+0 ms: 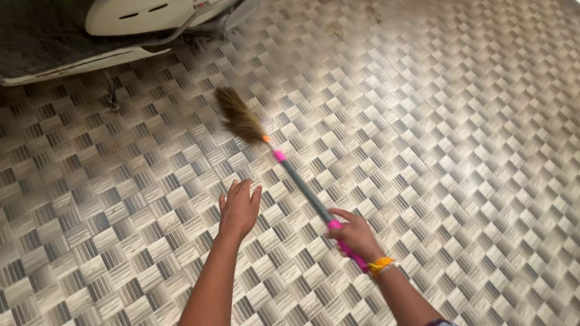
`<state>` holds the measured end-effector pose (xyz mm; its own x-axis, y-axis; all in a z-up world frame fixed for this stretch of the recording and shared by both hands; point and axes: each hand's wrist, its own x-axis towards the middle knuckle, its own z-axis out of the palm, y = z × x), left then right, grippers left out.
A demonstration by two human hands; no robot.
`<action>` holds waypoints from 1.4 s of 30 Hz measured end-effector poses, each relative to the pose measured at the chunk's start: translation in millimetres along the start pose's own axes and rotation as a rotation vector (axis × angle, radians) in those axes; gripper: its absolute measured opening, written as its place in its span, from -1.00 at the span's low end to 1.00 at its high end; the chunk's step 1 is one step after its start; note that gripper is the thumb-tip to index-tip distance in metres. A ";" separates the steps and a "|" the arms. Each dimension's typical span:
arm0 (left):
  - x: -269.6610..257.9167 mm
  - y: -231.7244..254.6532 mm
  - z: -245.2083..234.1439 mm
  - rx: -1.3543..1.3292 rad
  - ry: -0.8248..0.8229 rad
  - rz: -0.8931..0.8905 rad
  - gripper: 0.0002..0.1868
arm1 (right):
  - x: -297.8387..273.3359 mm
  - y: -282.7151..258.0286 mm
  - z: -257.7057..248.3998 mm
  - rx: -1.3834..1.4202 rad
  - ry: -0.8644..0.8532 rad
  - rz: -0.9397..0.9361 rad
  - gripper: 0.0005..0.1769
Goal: The person sweeps a tiled floor using a long-handled broom, moving dirt and debris across the open area and around a chair and a scooter parked indoors.
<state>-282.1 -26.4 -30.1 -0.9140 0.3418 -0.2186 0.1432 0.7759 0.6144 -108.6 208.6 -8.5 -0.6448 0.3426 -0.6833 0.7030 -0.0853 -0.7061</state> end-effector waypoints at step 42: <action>2.1 130.3 95.3 -0.025 -0.116 0.215 -0.45 | -92.5 131.2 -183.4 0.186 0.275 0.138 -0.20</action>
<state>-229.2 125.9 -22.8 -0.8136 0.5575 -0.1654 0.3192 0.6659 0.6743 98.3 337.3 -3.9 -0.4251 0.5530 -0.7166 0.6948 -0.3080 -0.6499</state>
